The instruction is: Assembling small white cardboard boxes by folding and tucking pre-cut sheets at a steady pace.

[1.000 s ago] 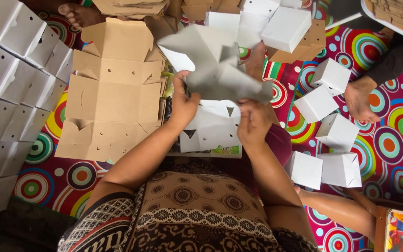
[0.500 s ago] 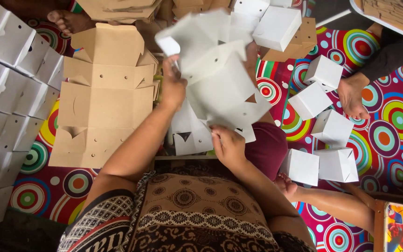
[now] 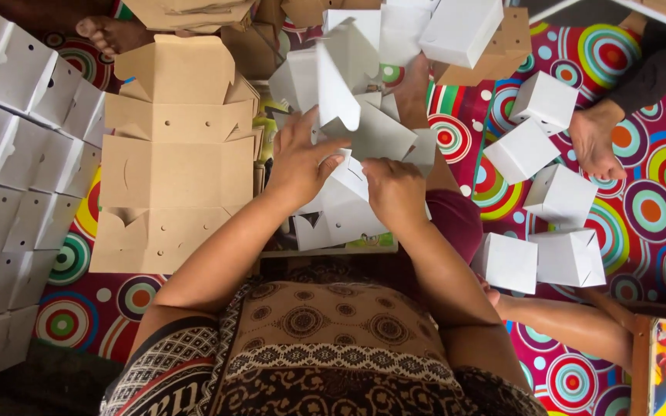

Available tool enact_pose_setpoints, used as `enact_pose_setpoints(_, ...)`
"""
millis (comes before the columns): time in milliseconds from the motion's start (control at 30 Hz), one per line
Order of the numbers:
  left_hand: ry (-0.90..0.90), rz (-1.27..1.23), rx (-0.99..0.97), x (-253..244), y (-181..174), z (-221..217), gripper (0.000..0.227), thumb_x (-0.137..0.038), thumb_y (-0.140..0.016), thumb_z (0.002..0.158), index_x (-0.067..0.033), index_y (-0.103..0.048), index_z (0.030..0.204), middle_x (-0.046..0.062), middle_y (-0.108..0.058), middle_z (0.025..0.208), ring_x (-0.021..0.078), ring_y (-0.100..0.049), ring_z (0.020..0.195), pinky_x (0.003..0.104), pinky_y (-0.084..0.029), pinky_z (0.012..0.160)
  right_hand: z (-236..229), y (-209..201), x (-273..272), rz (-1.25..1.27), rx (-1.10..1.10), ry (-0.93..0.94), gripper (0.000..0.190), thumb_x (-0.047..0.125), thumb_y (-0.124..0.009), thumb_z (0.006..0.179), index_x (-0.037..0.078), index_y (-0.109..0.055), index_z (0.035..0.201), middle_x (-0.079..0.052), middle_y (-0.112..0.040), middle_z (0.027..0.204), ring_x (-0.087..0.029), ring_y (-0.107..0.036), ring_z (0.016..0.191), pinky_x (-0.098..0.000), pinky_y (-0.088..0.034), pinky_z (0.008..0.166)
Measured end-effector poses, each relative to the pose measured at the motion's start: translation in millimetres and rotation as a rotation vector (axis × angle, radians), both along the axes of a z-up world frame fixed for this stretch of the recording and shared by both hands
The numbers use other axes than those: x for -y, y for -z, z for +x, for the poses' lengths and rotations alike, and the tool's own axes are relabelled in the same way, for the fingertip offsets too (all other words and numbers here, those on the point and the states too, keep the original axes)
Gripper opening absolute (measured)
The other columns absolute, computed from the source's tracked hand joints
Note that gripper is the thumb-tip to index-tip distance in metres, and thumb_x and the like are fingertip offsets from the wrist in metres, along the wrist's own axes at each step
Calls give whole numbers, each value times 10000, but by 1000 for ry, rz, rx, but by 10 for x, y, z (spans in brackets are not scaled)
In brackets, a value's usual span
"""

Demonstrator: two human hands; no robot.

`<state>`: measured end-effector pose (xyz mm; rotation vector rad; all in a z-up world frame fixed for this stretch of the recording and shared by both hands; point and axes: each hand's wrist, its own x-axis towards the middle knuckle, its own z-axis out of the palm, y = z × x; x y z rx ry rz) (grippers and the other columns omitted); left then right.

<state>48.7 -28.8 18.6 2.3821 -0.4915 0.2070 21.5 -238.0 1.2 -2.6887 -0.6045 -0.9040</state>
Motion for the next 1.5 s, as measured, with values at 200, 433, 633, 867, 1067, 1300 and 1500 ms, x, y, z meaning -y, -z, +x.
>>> enact_pose_setpoints(200,40,-253,6,3,203,95,57,-238,-754,909,-265,-740,957,50,-544,1402,330,-605,1259,466,-471,1072,-71,-63,-24,9,-67,-9,47,166,-707,970,155,-752,974,-7,-668,678,-213,-683,596,-328,-549,578)
enact_pose_setpoints(433,-49,-918,-233,-1,569,443,28,-136,-605,1039,-147,-599,1063,109,-657,1232,200,-672,1035,369,-557,944,-125,-223,25,49,-1,-66,47,91,-704,957,120,-740,953,-9,-657,681,-199,-670,600,-308,-546,603)
enact_pose_setpoints(633,187,-1526,-438,-125,653,683,24,-162,-510,1064,-147,-500,1080,80,-606,1332,172,-648,1161,352,-555,1028,-414,-396,-248,-39,150,18,73,110,-677,985,118,-749,997,-19,-679,751,-191,-688,678,-323,-562,708)
enact_pose_setpoints(867,-384,-1061,-76,-378,1190,800,424,54,-568,987,-147,-404,1322,70,-503,1303,208,-490,1287,398,-402,1121,-424,287,-533,117,-685,-474,854,497,-716,862,94,-379,1535,-300,-527,1399,-511,-541,1248,-627,-421,1034)
enact_pose_setpoints(1067,-216,-238,202,-129,462,367,700,-54,-773,864,-21,-413,1463,271,-416,1436,471,-373,1382,576,-288,1172,-433,342,-306,138,-572,-239,853,551,-676,905,105,-385,1571,-339,-423,1523,-615,-433,1351,-764,-299,1085)
enact_pose_setpoints(1300,-360,-170,2,-281,825,614,1012,138,-775,837,-138,-187,1614,285,-56,1526,572,-426,1361,616,-554,1050,-99,1144,418,-28,-169,543,572,329,-792,799,167,-655,1330,-48,-684,1003,-290,-615,986,-485,-399,840)
enact_pose_setpoints(1500,-266,-587,33,-284,959,791,848,290,-592,882,-118,-288,1561,189,-282,1410,348,-516,1216,428,-581,996,-299,873,416,342,52,442,233,218,-815,846,225,-754,1070,73,-672,820,-180,-648,734,-338,-447,714)
